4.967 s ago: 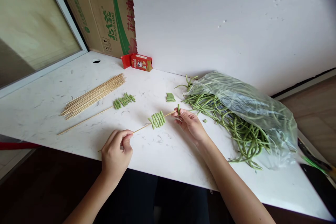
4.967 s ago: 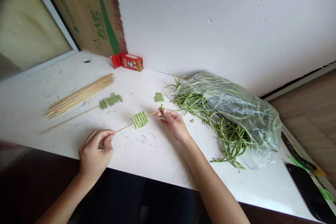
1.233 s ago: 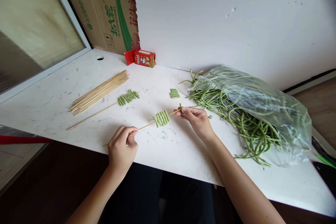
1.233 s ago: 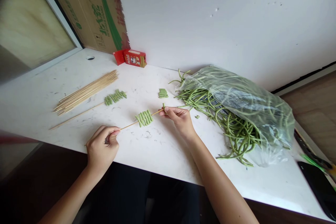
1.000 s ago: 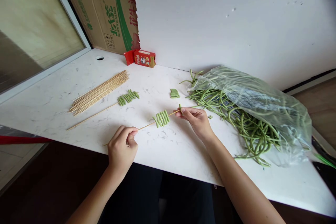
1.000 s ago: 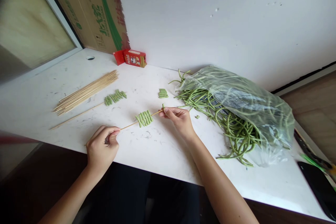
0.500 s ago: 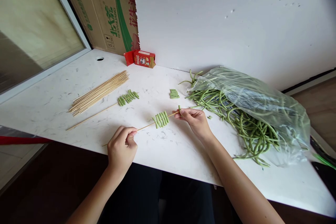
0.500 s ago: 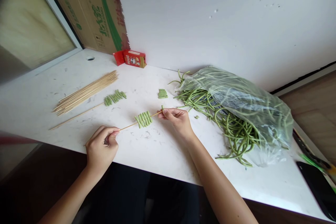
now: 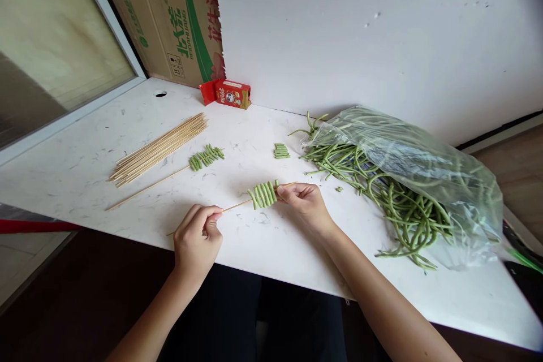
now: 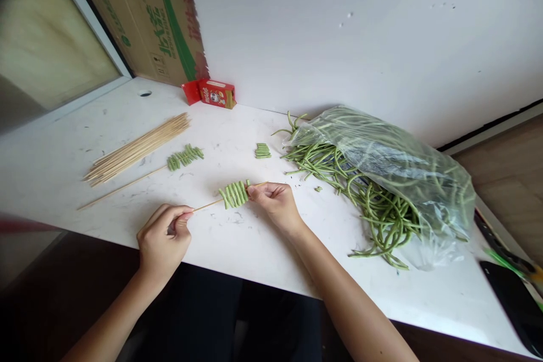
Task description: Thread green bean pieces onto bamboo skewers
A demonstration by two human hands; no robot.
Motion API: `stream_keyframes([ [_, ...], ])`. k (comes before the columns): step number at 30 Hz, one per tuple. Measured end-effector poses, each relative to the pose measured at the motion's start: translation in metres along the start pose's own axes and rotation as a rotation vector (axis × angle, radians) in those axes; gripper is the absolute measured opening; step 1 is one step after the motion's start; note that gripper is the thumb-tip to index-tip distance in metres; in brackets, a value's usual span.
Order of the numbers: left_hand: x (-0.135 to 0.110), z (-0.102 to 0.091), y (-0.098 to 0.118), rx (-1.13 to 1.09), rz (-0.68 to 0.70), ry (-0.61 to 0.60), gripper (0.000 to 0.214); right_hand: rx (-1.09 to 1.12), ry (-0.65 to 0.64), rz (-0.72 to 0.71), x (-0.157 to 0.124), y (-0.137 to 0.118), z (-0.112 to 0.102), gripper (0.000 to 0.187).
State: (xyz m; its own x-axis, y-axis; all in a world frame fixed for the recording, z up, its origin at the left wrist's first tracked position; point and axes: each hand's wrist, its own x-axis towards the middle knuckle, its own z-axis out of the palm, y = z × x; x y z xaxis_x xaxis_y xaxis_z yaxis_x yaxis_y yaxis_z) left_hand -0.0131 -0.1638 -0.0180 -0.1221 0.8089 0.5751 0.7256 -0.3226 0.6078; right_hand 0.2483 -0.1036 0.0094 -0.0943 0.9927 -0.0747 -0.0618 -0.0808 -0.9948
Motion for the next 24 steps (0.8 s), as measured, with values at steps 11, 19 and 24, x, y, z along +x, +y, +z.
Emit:
stream_keyframes([
  [11, -0.001, 0.001, -0.001, -0.013, 0.025, 0.005, 0.021, 0.011, -0.017, 0.022, -0.003, 0.001, 0.007, 0.033],
  [19, 0.000, 0.000, -0.001, -0.032, -0.008, 0.029, 0.018, 0.034, 0.015, -0.021, 0.008, -0.009, -0.012, 0.052],
  [24, 0.000, 0.001, -0.002, -0.059, -0.015, 0.025, 0.019, -0.575, 0.228, -0.247, 0.042, -0.010, -0.039, 0.038],
])
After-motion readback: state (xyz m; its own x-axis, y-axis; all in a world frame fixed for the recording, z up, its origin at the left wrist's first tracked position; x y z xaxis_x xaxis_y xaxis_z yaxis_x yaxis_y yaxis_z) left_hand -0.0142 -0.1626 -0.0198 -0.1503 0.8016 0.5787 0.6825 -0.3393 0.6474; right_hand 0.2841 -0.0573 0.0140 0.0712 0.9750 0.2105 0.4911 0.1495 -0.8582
